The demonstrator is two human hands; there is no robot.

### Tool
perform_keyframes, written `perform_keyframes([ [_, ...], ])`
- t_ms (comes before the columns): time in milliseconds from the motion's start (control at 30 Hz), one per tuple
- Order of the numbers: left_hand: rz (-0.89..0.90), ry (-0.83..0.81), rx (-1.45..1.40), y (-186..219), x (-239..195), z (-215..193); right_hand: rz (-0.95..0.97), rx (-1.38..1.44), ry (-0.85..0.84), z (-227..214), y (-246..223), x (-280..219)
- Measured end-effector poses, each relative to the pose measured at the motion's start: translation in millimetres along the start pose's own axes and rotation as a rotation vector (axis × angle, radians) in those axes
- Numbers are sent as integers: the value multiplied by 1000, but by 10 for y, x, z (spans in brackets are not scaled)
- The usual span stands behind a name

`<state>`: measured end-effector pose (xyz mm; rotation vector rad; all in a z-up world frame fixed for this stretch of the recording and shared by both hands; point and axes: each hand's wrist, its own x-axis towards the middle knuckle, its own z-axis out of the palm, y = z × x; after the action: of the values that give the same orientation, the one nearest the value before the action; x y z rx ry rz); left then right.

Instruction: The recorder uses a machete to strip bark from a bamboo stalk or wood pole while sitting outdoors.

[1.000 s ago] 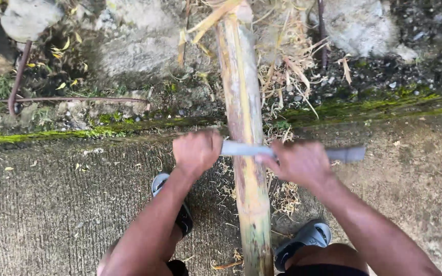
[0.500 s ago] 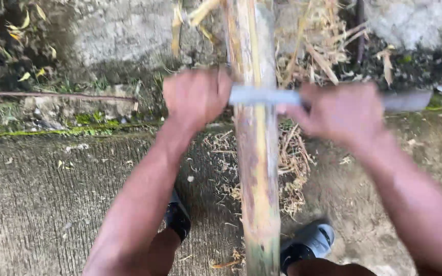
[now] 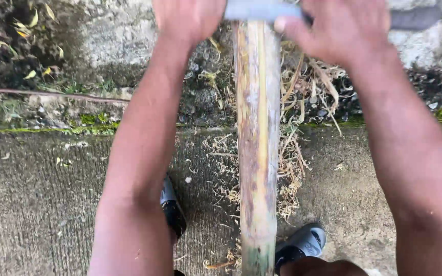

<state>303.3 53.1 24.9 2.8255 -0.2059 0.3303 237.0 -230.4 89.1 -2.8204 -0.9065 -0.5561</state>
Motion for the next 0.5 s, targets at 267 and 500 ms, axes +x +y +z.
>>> perform_keyframes([
  [267,128,-82,23,521,-1869,-398,92,3,-282,-30,-913,-1590],
  [500,286,23,19,437,-1457,-328,64,-70,-347,138,-510,-1333],
])
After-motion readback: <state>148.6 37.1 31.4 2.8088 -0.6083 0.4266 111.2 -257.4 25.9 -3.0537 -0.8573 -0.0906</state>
